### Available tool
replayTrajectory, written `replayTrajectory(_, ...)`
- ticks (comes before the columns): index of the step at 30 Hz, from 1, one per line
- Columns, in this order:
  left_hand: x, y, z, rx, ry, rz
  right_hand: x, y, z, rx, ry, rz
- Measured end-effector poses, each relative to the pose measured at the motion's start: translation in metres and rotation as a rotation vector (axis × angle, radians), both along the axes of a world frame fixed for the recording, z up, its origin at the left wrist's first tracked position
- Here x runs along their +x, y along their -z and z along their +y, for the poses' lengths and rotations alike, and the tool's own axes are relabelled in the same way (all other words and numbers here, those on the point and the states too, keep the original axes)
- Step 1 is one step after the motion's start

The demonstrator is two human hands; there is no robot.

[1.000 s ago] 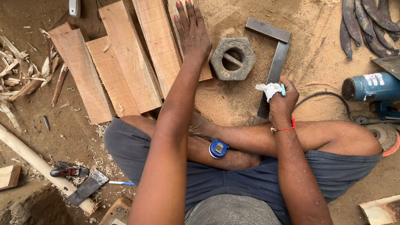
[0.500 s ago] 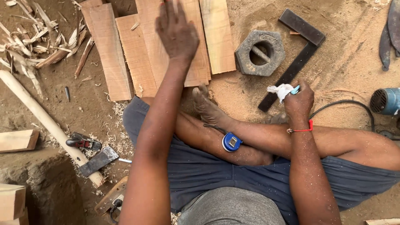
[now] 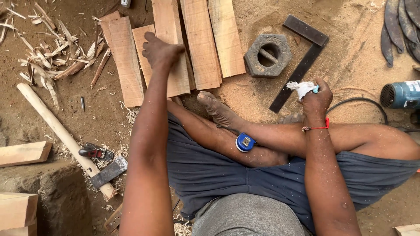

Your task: The person sits on the ground and measures several wooden planks using a tape measure and a try square. They mark the wood with a pen at measured intervals, repeating the process for multiple pieces.

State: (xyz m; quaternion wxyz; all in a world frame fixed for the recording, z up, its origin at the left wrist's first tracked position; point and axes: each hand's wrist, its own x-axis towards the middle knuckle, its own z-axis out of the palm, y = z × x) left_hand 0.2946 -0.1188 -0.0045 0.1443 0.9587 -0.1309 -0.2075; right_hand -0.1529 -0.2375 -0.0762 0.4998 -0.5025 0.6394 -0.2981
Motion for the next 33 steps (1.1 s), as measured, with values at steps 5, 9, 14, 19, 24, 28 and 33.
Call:
replayTrajectory(5, -0.023, -0.02, 0.006, -0.345, 0.358, -0.172, -0.005, 0.011, -0.014, -0.17, 0.044, -0.155)
replayTrajectory(9, -0.074, -0.021, -0.03, -0.401, 0.844, -0.135, -0.01, 0.01, -0.022, -0.122, 0.16, -0.308)
replayTrajectory(14, -0.132, 0.015, -0.072, -0.207, 1.132, -0.161, -0.028, -0.001, -0.021, 0.015, 0.336, -0.446)
replayTrajectory(19, -0.125, 0.028, -0.07, -0.076, 1.143, -0.252, -0.029, -0.006, -0.022, 0.001, 0.336, -0.483)
replayTrajectory(24, -0.124, 0.026, -0.063, 0.031, 1.231, -0.436, -0.024, -0.003, -0.022, -0.019, 0.31, -0.434)
replayTrajectory(28, -0.134, 0.028, -0.046, -0.412, 1.124, -0.872, -0.028, -0.003, -0.018, -0.014, 0.322, -0.437)
replayTrajectory(33, -0.145, 0.038, -0.028, -0.318, 1.203, -0.637, -0.023, -0.005, -0.019, -0.036, 0.289, -0.393)
